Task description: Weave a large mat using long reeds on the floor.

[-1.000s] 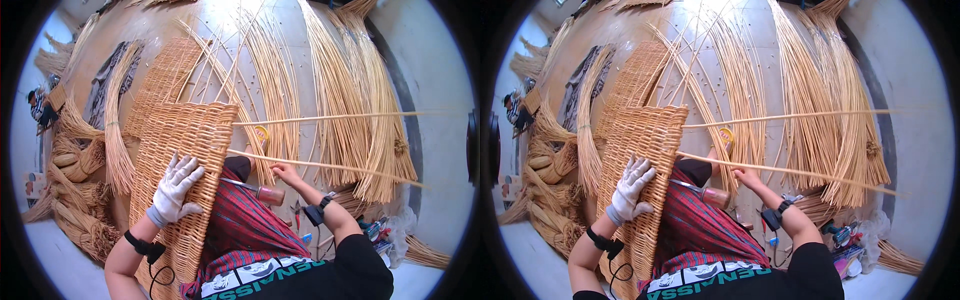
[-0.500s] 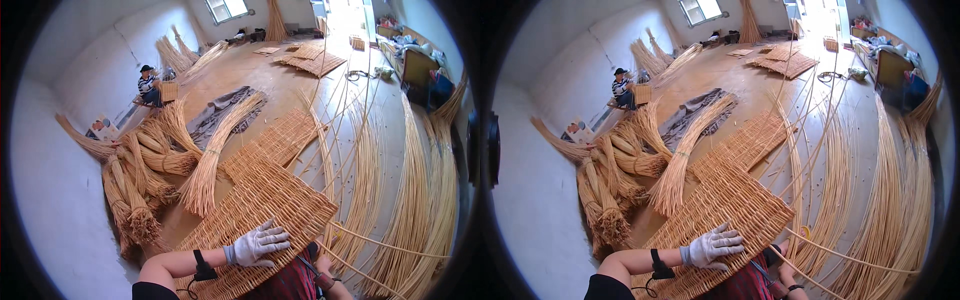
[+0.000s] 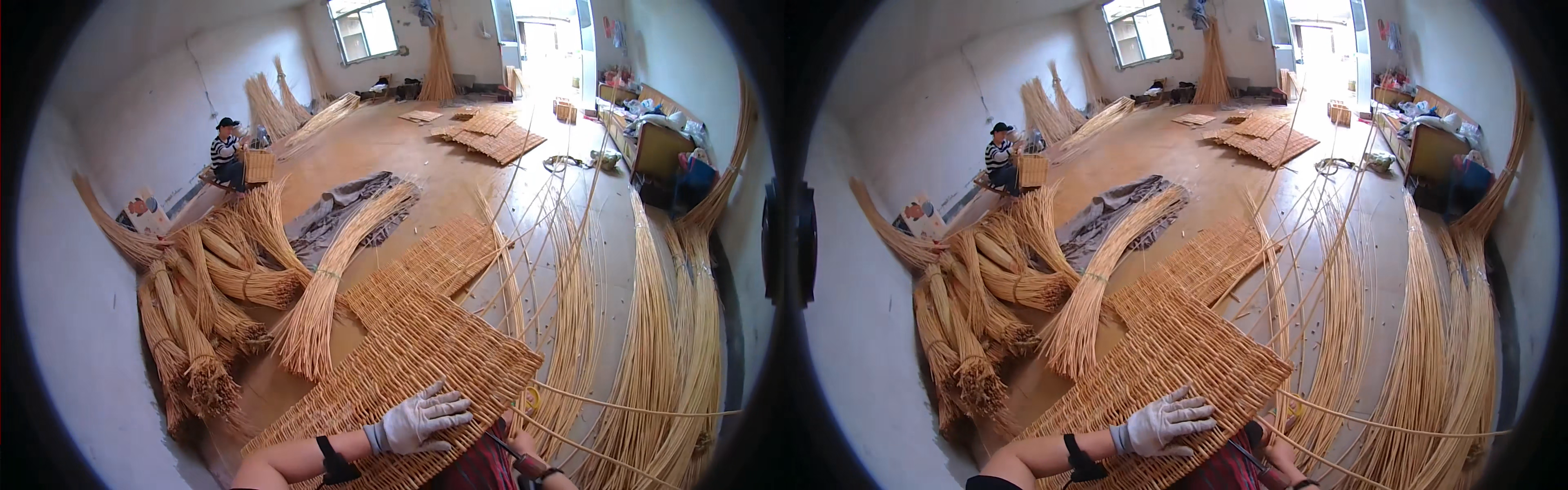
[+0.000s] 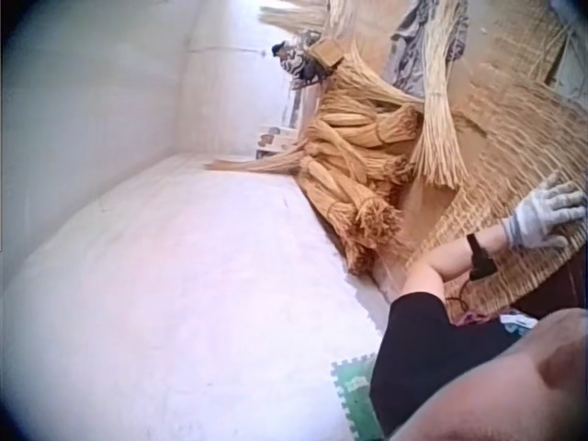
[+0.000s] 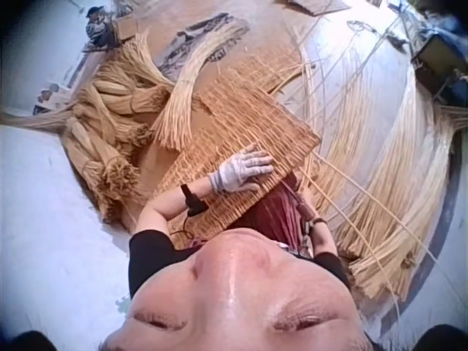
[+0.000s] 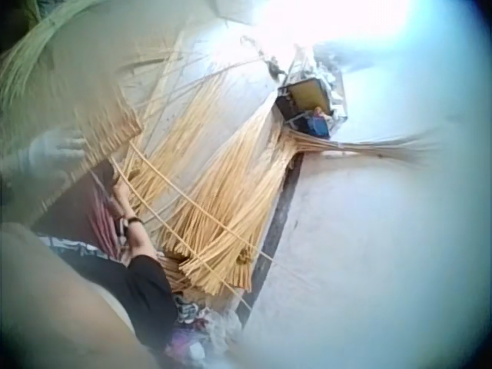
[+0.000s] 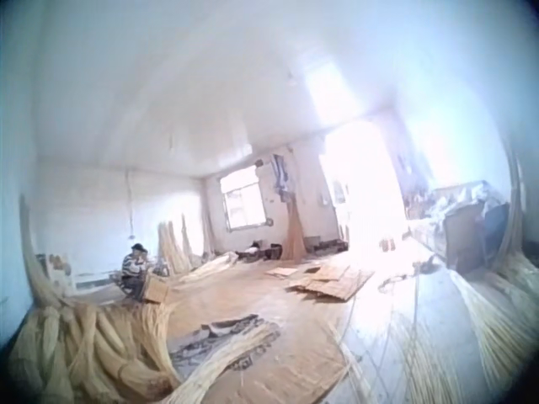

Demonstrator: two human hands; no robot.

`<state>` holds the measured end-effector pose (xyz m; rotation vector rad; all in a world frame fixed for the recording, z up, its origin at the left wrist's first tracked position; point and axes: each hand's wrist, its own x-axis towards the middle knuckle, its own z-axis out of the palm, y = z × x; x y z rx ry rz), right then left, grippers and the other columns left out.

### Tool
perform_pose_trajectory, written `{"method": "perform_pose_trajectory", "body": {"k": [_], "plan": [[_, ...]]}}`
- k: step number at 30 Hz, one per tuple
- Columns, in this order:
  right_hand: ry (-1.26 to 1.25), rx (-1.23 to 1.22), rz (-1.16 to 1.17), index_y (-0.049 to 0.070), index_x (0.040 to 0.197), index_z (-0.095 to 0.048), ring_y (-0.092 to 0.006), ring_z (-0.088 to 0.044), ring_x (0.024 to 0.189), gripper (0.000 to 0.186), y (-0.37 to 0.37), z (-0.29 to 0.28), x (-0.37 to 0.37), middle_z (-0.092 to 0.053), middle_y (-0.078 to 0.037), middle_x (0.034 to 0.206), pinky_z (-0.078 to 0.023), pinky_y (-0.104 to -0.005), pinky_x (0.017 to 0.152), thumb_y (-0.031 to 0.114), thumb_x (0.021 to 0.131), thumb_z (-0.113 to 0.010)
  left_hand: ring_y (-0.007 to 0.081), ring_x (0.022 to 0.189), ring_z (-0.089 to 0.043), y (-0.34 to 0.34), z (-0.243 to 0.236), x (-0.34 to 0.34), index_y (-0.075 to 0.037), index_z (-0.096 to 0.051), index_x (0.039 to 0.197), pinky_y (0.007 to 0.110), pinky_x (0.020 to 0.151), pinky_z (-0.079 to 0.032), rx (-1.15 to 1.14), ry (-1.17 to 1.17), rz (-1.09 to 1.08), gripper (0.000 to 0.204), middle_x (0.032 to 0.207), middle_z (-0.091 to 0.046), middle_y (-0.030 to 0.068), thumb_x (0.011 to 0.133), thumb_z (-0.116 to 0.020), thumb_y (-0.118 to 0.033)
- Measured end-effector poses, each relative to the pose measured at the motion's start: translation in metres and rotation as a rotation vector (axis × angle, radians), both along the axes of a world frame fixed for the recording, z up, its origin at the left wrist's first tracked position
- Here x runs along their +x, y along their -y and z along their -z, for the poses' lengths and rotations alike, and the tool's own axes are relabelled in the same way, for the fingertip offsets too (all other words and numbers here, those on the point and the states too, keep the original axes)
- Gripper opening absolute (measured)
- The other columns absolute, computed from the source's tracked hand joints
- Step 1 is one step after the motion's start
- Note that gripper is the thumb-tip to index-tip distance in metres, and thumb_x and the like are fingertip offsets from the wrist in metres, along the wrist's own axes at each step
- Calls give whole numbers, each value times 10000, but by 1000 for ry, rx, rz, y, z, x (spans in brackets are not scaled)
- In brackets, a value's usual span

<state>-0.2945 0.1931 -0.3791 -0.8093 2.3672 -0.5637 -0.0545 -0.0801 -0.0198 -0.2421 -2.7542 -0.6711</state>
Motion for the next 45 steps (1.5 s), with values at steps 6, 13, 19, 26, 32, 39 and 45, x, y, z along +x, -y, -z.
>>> {"method": "perform_pose_trajectory", "body": {"k": [6,13,19,26,32,39,45], "plan": [[239,-442,187,31,1137,-684,-125,-626,612,271,-75,-89,-37,-660,-36,756,-504,-290,547,224,974,-782,304,1534,-424,0,3,0,-200,-486,1599,561,1330,-185,9,-20,-6,667,1641,-477,85,1033,-618,-526],[489,-655,467,92,1442,-525,-59,-524,802,358,-146,-240,-22,-579,22,978,-463,-209,695,209,1112,-602,304,1539,-418,5,5,2,-207,-500,1593,570,1330,-176,-6,-18,13,623,1647,-470,93,1047,-615,-485],[648,-1077,700,159,1404,-547,-69,-508,726,287,-132,-312,61,-573,15,946,-440,-233,586,211,1124,-582,313,1529,-432,3,5,0,-211,-513,1586,576,1325,-189,9,-46,17,610,1630,-492,91,1043,-636,-460],[493,-1277,409,57,958,-671,-178,-662,762,128,-104,-346,93,-702,-104,859,-555,-345,694,44,942,-797,334,1476,-498,3,-4,-4,-171,-561,1532,586,1297,-251,12,48,-40,683,1553,-565,131,937,-745,-453],[39,-1158,237,65,1037,-653,-262,-729,909,271,-67,-365,92,-736,-151,986,-595,-346,796,-78,876,-816,381,1456,-508,0,-9,-8,-132,-594,1478,607,1283,-278,-138,14,2,816,1543,-564,152,804,-835,-526],[-407,-1022,-111,138,914,-696,-179,-768,873,244,-51,-409,78,-785,-42,935,-581,-304,749,121,799,-910,374,1531,-411,4,-15,-17,-136,-566,1520,628,1306,-192,-162,57,63,896,1583,-526,125,800,-813,-608],[-549,-905,-371,123,798,-657,-185,-763,824,219,-43,-433,82,-779,-58,970,-583,-320,769,71,820,-869,397,1513,-427,6,-11,-17,-133,-592,1509,651,1296,-201,-111,62,79,861,1563,-536,136,800,-826,-560]]}}
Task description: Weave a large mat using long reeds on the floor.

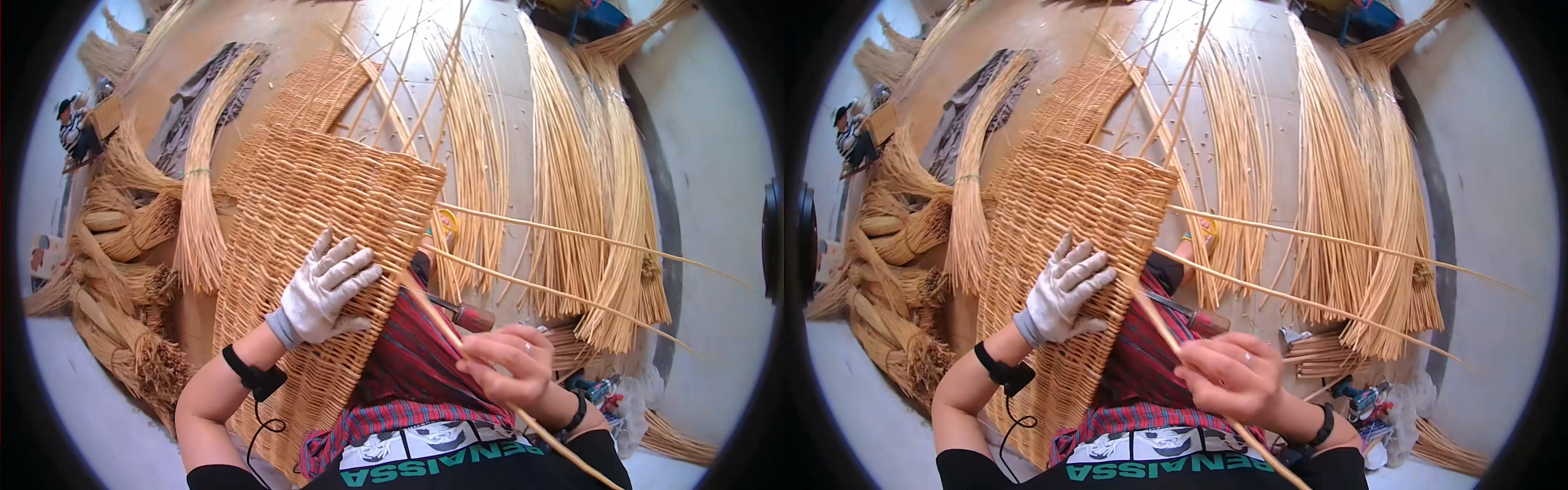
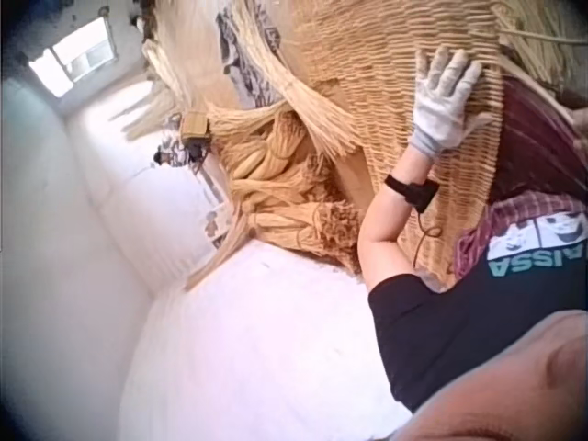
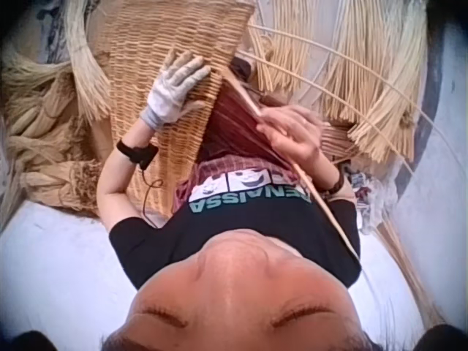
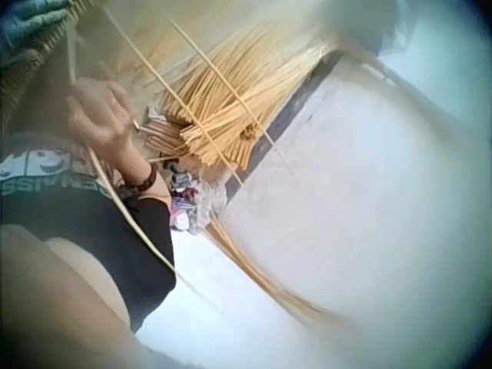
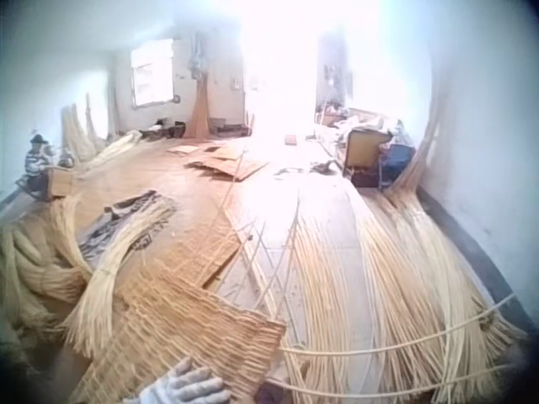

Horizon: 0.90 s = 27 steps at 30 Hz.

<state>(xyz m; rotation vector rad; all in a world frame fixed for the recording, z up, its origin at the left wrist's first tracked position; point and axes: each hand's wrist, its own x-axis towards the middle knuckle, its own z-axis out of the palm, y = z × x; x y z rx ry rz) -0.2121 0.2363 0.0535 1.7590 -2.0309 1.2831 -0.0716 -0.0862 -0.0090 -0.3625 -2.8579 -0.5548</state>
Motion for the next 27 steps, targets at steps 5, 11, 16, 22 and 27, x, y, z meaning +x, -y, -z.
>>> {"method": "perform_pose_trajectory", "body": {"k": [5,11,16,22,27], "plan": [[256,115,95,116,814,-632,-253,-793,928,239,14,15,-1,-802,-55,955,-569,-379,817,-24,795,-825,397,1547,-375,0,0,0,-152,-584,1521,647,1300,-190,-12,15,-19,854,1608,-488,135,810,-817,-564],[534,105,171,86,897,-643,-276,-793,984,223,-27,19,-16,-804,-108,982,-569,-391,861,-54,849,-811,389,1596,-285,0,2,1,-219,-558,1553,638,1306,-175,-30,16,-29,859,1685,-394,139,811,-815,-567],[845,-50,195,22,971,-664,-287,-759,1074,193,-27,37,-14,-776,-189,1053,-589,-422,988,-89,875,-789,343,1601,-292,0,0,2,-269,-551,1557,598,1326,-163,-15,35,-58,873,1674,-427,101,783,-825,-567],[675,253,64,-6,1199,-741,-337,-742,1136,258,15,41,-22,-770,-183,1206,-562,-427,992,179,1061,-626,316,1593,-319,0,0,1,-257,-546,1559,598,1330,-146,13,70,-51,876,1673,-423,105,794,-822,-582],[794,521,-92,25,1367,-690,-304,-752,972,378,37,31,-34,-753,-230,1124,-571,-387,886,165,1095,-467,309,1600,-301,1,1,1,-250,-520,1575,606,1329,-140,22,108,-46,891,1680,-406,107,802,-818,-578]]}}
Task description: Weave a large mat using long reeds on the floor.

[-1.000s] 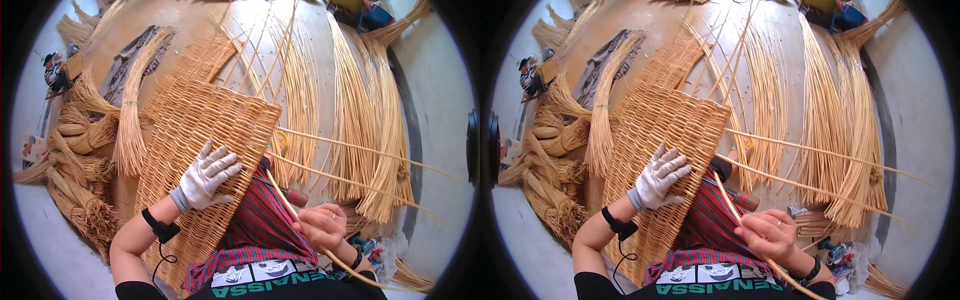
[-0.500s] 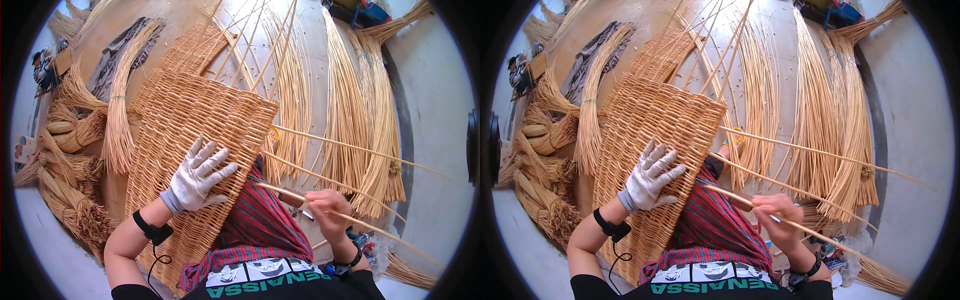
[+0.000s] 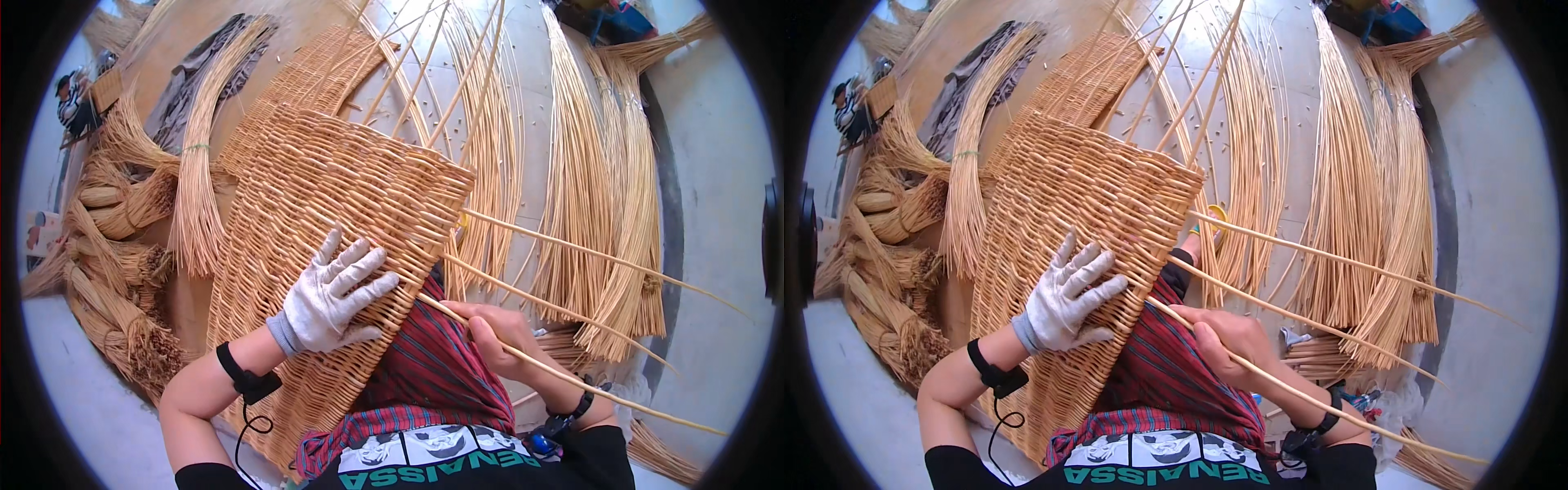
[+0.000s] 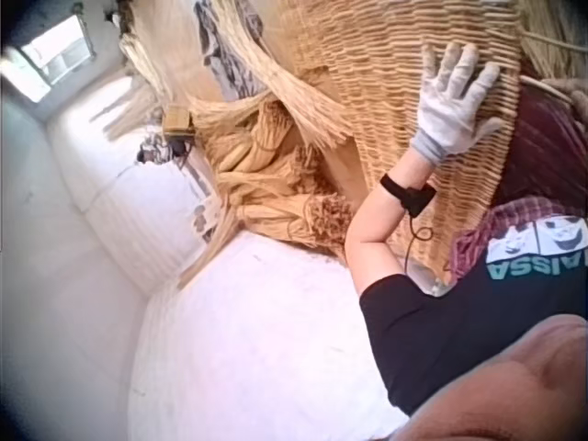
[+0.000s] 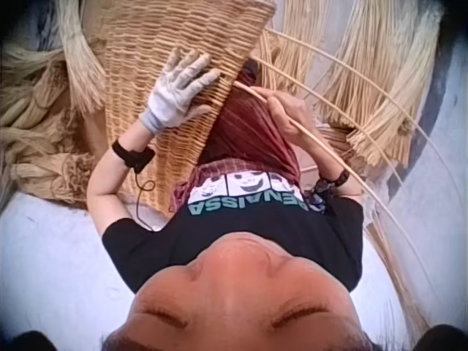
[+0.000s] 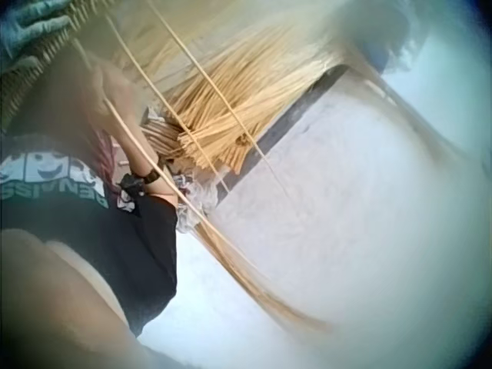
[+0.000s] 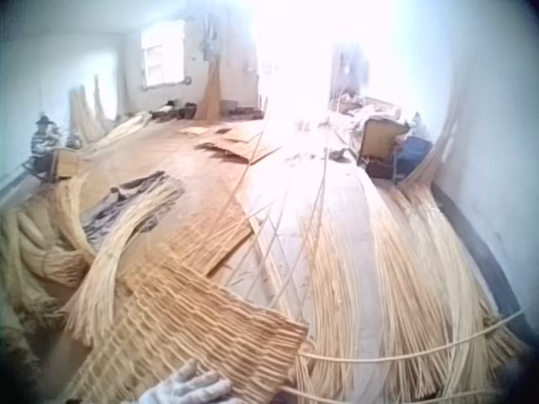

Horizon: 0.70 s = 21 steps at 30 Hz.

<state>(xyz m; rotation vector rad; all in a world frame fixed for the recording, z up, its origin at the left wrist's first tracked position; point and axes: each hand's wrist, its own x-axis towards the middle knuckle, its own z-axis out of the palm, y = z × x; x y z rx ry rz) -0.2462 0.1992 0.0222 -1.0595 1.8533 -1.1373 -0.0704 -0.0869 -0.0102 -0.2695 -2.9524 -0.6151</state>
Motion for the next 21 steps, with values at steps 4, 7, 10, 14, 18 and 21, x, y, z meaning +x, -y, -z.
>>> {"method": "perform_pose_trajectory", "body": {"k": [4,7,10,14,18,21], "plan": [[101,81,-139,90,1534,-570,-246,-690,807,474,8,6,-15,-722,-159,957,-557,-377,815,262,1117,-423,312,1600,-301,-2,1,0,-250,-522,1571,611,1327,-137,2,5,-8,874,1678,-409,111,815,-812,-577],[250,223,-325,183,1651,-424,-193,-639,721,579,14,17,-27,-631,-89,793,-537,-335,748,403,1120,-358,309,1597,-312,-2,-1,-1,-220,-522,1570,611,1326,-140,1,-26,3,877,1673,-419,110,825,-799,-590],[336,277,-349,180,1647,-438,-150,-617,696,565,14,23,-33,-613,-38,764,-520,-318,697,374,1123,-351,325,1560,-385,-1,-2,-3,-176,-532,1561,603,1319,-174,9,-56,6,881,1633,-481,114,821,-809,-566],[314,208,-307,133,1621,-480,-111,-597,671,551,6,21,-31,-590,1,745,-501,-293,639,339,1124,-360,357,1537,-415,-2,-1,-3,-156,-595,1501,625,1306,-186,61,-42,-16,833,1601,-518,129,805,-836,-548],[286,122,-284,99,1605,-493,-106,-598,649,558,1,16,-25,-642,-22,799,-499,-290,616,356,1127,-361,317,1568,-374,-1,1,-1,-223,-597,1521,602,1323,-169,34,-67,-2,826,1646,-477,84,796,-841,-534],[339,163,-247,98,1595,-501,-104,-603,689,561,0,14,-26,-651,-25,847,-505,-283,653,388,1131,-377,306,1569,-372,-2,2,1,-246,-594,1525,594,1325,-168,41,-94,-7,828,1651,-472,76,791,-838,-541]]}}
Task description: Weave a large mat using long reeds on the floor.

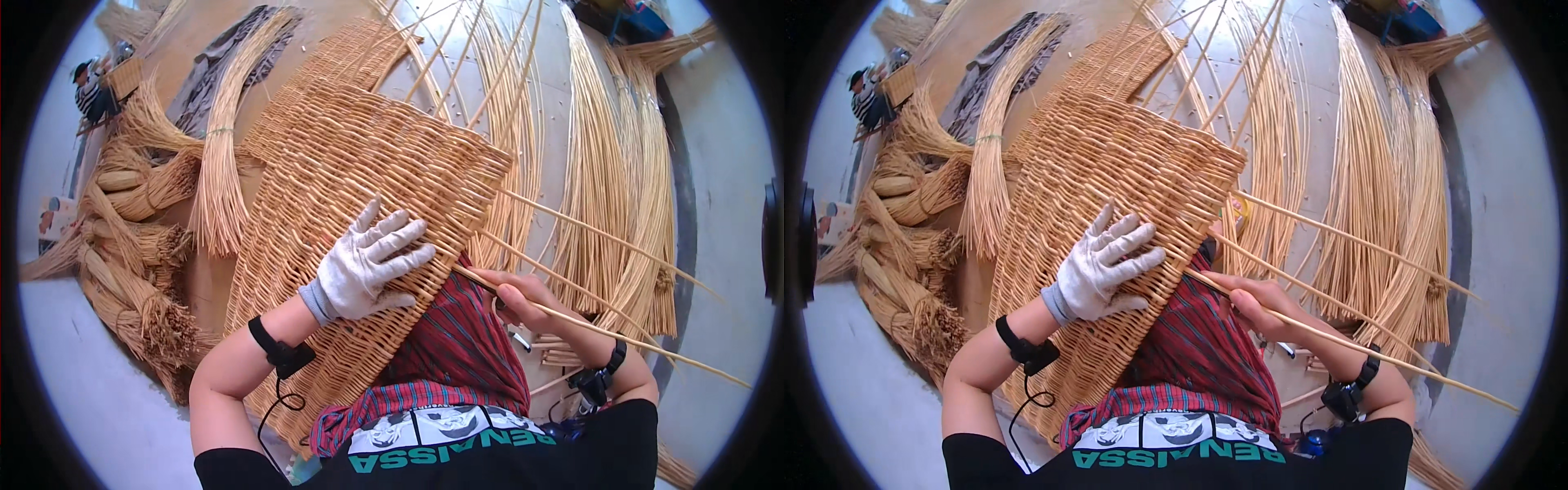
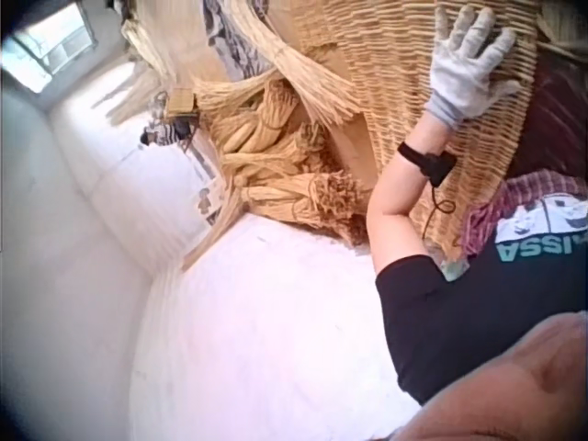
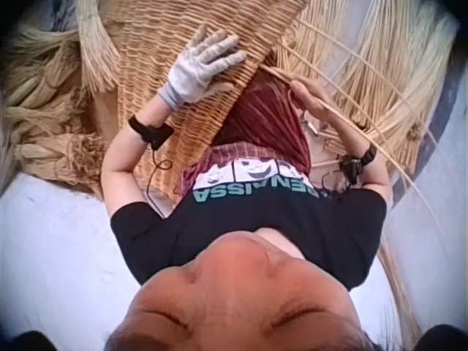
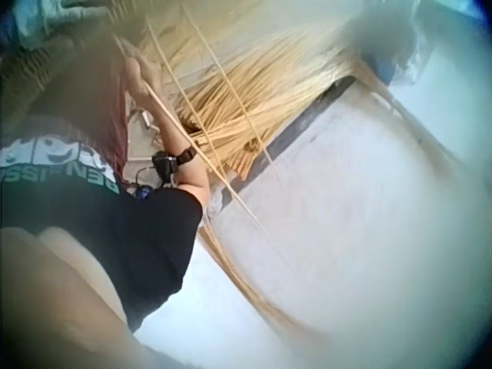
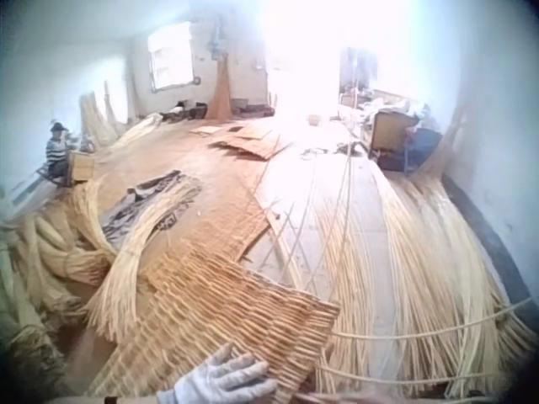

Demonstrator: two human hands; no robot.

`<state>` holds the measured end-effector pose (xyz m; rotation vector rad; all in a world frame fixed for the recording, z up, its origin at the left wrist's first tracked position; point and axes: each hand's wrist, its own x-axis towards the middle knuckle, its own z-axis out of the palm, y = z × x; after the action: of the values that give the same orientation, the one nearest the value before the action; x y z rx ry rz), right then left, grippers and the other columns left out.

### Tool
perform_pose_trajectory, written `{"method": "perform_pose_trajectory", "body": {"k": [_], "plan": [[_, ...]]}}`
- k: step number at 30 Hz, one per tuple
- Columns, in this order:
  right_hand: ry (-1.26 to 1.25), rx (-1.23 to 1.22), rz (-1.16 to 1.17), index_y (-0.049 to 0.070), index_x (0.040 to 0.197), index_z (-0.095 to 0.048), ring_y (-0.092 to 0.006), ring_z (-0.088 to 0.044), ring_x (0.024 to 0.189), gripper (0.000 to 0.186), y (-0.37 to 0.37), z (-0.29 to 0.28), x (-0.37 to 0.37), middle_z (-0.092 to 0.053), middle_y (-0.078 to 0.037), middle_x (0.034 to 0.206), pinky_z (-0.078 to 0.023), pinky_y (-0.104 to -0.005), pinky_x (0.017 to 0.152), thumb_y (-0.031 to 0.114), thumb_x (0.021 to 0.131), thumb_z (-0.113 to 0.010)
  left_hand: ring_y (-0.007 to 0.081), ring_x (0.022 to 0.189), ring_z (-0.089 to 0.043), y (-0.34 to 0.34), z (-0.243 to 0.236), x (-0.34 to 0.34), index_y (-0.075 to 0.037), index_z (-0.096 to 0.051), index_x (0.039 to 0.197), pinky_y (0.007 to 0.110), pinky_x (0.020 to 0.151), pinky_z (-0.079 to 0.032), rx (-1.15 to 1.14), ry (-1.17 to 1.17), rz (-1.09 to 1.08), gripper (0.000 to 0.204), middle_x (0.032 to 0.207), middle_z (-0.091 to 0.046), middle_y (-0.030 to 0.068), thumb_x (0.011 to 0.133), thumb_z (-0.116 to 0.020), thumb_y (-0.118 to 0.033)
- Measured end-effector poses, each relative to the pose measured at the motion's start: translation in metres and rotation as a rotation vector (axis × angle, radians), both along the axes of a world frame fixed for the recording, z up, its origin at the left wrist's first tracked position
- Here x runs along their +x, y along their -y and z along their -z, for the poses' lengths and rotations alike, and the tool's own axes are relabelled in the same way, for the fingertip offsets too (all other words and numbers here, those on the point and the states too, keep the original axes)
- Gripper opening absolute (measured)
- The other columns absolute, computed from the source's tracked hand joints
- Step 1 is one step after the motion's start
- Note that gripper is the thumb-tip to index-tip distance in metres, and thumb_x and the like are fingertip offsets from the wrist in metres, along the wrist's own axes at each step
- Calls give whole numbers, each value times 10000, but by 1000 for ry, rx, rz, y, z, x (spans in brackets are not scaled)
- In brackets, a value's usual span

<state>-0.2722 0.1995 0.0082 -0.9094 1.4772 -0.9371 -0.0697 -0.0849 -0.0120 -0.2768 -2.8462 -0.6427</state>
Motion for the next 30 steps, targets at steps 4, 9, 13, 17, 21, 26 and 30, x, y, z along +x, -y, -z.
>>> {"method": "perform_pose_trajectory", "body": {"k": [4,9,13,17,21,26,30], "plan": [[-10,38,33,92,1550,-531,-189,-692,797,552,-3,1,2,-703,-84,929,-554,-350,740,404,1095,-538,326,1544,-405,-1,-5,-4,-230,-587,1527,593,1316,-186,-41,2,4,851,1625,-497,100,779,-836,-550],[-464,122,22,65,1058,-697,-311,-711,800,321,-9,16,11,-708,-128,853,-551,-415,742,351,930,-762,371,1513,-433,-2,-7,-11,-234,-598,1515,598,1303,-210,-67,-26,9,846,1593,-524,113,772,-840,-558],[-854,41,13,39,963,-662,-254,-686,709,280,-22,23,-4,-673,-118,766,-528,-411,664,308,945,-741,367,1513,-430,0,-4,-6,-257,-594,1516,600,1308,-196,-73,17,-25,839,1607,-512,102,778,-834,-577],[-246,489,-19,59,1060,-724,-144,-674,803,275,-69,4,-6,-708,-100,888,-539,-353,711,278,918,-810,357,1533,-408,1,-3,-4,-258,-572,1536,592,1315,-192,-77,-8,-54,855,1633,-487,92,790,-819,-595],[-274,95,-7,-19,1346,-588,-234,-663,1034,498,-89,-1,36,-673,-180,1182,-516,-341,928,231,946,-746,352,1566,-357,-1,-2,-4,-244,-537,1566,590,1325,-168,-105,-6,-9,1003,1658,-454,89,733,-756,-758],[-457,-61,146,172,1547,-549,-318,-708,781,616,-73,-10,81,-721,-142,945,-553,-411,679,233,956,-712,344,1582,-332,-1,-5,-6,-223,-567,1546,582,1326,-153,-98,-5,9,1035,1648,-467,101,720,-704,-830],[-532,-53,110,329,1507,-617,-268,-694,699,566,-60,-17,81,-689,-103,792,-545,-387,627,240,958,-724,334,1579,-340,-2,-7,-6,-228,-577,1537,577,1327,-158,-92,1,-4,1019,1646,-472,96,715,-729,-810]]}}
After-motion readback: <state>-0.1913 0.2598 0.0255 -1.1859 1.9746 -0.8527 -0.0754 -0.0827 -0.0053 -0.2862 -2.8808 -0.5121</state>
